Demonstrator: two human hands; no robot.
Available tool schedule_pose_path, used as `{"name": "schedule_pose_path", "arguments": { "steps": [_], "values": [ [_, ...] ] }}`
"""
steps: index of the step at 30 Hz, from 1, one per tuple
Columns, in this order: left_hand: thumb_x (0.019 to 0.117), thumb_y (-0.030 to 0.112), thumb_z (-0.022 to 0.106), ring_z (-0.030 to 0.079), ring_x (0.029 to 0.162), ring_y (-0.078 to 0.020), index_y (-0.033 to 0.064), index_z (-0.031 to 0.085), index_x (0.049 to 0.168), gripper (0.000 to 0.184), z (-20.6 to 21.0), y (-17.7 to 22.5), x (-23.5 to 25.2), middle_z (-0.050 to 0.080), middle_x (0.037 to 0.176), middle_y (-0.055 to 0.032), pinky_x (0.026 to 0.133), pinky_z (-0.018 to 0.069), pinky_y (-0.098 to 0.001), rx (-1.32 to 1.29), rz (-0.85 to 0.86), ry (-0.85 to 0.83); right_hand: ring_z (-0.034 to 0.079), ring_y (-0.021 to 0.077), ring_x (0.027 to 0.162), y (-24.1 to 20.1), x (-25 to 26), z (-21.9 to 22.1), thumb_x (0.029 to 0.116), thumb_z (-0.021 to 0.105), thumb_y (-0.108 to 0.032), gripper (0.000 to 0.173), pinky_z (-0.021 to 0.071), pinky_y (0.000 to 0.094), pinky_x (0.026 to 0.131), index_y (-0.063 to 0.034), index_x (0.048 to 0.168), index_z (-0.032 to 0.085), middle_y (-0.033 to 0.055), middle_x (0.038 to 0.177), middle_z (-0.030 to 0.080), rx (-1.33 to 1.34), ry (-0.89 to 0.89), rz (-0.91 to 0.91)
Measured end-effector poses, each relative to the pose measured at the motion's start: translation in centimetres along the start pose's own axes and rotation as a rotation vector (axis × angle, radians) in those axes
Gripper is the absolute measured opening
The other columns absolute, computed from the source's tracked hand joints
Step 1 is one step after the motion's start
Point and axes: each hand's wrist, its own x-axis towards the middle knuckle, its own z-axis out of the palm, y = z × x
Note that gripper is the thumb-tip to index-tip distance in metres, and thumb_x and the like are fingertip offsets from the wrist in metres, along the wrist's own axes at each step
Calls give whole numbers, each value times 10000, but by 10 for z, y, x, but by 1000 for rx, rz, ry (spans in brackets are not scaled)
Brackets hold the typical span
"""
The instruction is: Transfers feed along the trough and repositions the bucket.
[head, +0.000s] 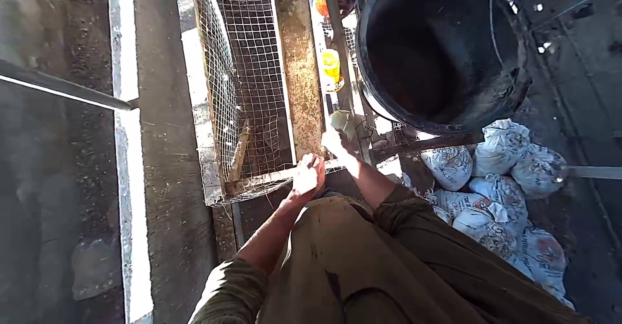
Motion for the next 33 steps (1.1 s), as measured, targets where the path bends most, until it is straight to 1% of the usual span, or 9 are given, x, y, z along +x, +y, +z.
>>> {"name": "schedule_pose_path", "arguments": {
  "steps": [2, 3, 4, 7, 12, 15, 19, 26, 33],
  "values": [
    [1081, 215, 391, 492, 1391, -365, 13, 592, 1396, 426, 4, 8, 5, 557, 1455, -206, 1164, 370, -516, 65, -96, -269, 641, 423, 1168, -1, 7, 1, 1030, 557, -254, 389, 503, 632, 972, -4, 1323, 610, 266, 1255, 654, -54, -9, 30],
    [1097, 240, 350, 432, 1444, -367, 21, 524, 1470, 466, 3, 10, 11, 499, 1519, -210, 1206, 308, -522, 101, -160, -362, 647, 425, 1151, -6, 8, -3, 1031, 549, -256, 382, 507, 635, 955, 1, 1305, 617, 267, 1233, 661, -73, -21, 56],
    [1107, 262, 318, 421, 1454, -368, 17, 501, 1485, 486, 2, 11, 17, 492, 1525, -216, 1217, 285, -523, 130, -203, -416, 655, 425, 1128, -10, 9, -6, 1026, 546, -258, 370, 513, 635, 933, 2, 1278, 629, 264, 1204, 671, -71, -18, 73],
    [1112, 289, 315, 452, 1427, -367, -10, 558, 1416, 491, 1, 9, 27, 522, 1481, -230, 1198, 321, -520, 126, -269, -462, 661, 419, 1115, -3, 6, -2, 1013, 556, -267, 353, 520, 642, 906, -18, 1250, 637, 250, 1187, 676, -15, 4, 60],
    [1082, 219, 406, 479, 1380, -379, -32, 619, 1313, 402, 1, 4, 26, 561, 1389, -241, 1154, 380, -513, 66, -216, -357, 660, 374, 1133, -19, 18, -16, 1000, 554, -240, 326, 515, 600, 944, 6, 1177, 675, 225, 1182, 690, -103, -75, 101],
    [1079, 237, 419, 501, 1339, -402, -31, 633, 1284, 399, 2, 4, 15, 580, 1338, -253, 1133, 387, -537, 31, -171, -311, 623, 387, 1209, -15, 22, -15, 1015, 539, -258, 381, 489, 609, 998, -3, 1280, 638, 235, 1267, 657, -109, -96, 62],
    [1064, 276, 460, 557, 1272, -386, -20, 672, 1211, 392, 1, 2, 9, 629, 1255, -234, 1094, 426, -526, -8, -107, -243, 643, 409, 1153, -16, 2, -17, 1018, 572, -254, 356, 510, 630, 948, 5, 1255, 635, 250, 1226, 662, -29, -45, 22],
    [1066, 279, 463, 605, 1192, -370, -39, 696, 1109, 397, 4, -3, 7, 661, 1153, -227, 1066, 447, -500, -70, -26, -166, 633, 359, 1200, -14, 29, -16, 1020, 530, -248, 355, 495, 576, 999, -2, 1242, 659, 217, 1242, 675, -135, -90, 51],
    [1038, 250, 509, 642, 1106, -388, -56, 711, 996, 369, 12, -6, 3, 685, 1055, -233, 996, 483, -521, -102, 46, -58, 639, 386, 1172, 7, 6, -4, 1021, 559, -286, 362, 508, 611, 964, -47, 1283, 631, 218, 1261, 657, 59, -21, 13]
  ]
}}
